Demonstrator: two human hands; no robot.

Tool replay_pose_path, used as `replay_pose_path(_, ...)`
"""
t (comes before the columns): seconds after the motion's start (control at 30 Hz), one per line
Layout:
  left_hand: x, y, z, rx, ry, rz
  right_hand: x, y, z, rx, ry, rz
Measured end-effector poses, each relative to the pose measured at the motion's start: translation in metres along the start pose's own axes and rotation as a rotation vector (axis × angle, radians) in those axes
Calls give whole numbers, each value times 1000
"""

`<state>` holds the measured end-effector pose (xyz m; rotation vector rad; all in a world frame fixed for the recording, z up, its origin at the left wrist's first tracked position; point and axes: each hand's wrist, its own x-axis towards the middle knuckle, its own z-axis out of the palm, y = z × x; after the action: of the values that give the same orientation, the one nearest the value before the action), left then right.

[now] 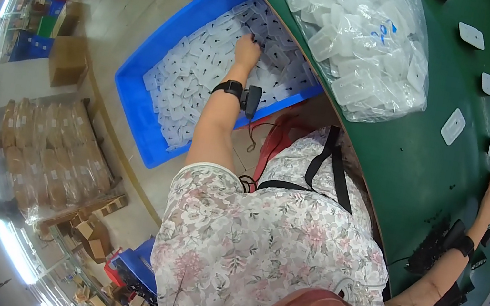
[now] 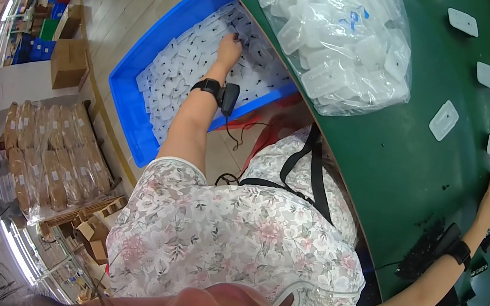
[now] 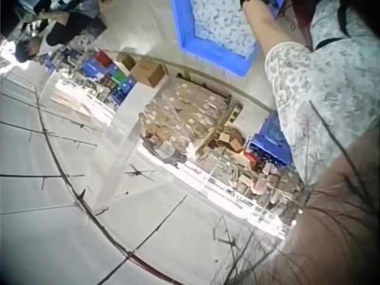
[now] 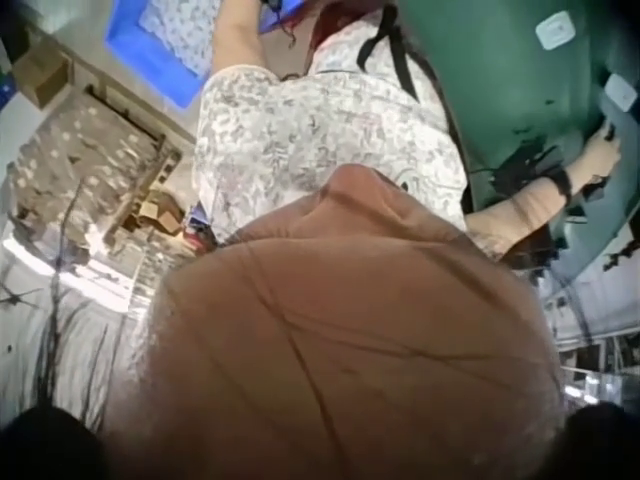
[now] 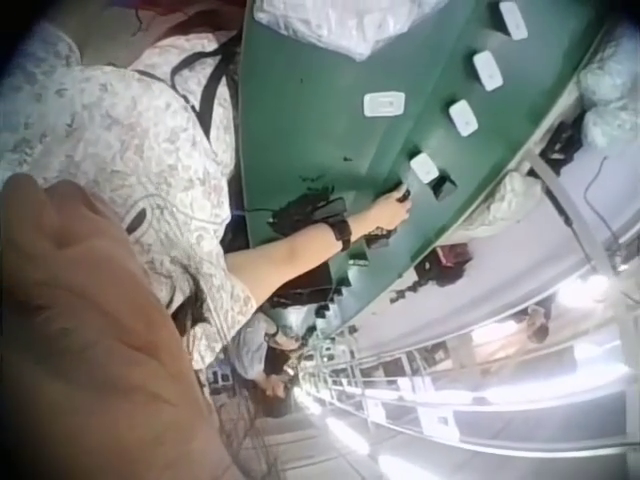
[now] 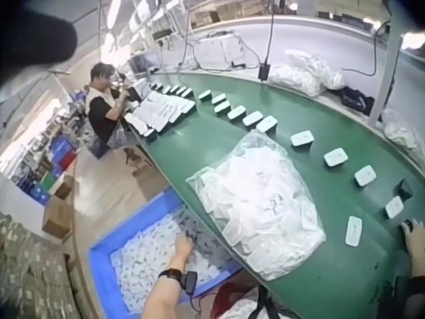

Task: The person picks up a white plastic plate from a blue bin and a black electronic housing from the table, then presses the two components together by hand. They repeat this assembly process multiple times, placing each completed unit onto the green workbench.

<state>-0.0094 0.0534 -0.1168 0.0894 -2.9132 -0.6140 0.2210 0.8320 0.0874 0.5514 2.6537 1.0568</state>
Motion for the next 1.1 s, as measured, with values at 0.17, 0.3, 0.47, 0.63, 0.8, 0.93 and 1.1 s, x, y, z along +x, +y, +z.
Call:
replay_pose_path(0.17,37,66,18,-195,-265,-443,-3,18,42,200,-31,171)
replay_pose_path(0.3,56,38,82,-128,-193,-514,-1,1,3,197,-7,117)
replay_pose_path(0.47,140,122,74,195,-984,-1513,-26,10,-1,104,-34,76)
replay_pose_path(0.63,56,40,136,-342,-118,-448,3,-9,-3,51,-21,29)
replay_pose_path(0.8,46,85,88,-678,45,-650,-12,-7,-18,373,14,277)
replay_pose_path(0.93,43,67,99,-454,199,-474,-9,2,5,264,-53,276)
replay_pose_path(1.1,50,1,77,-642,228,-659,2,-21,-19,441,79,267)
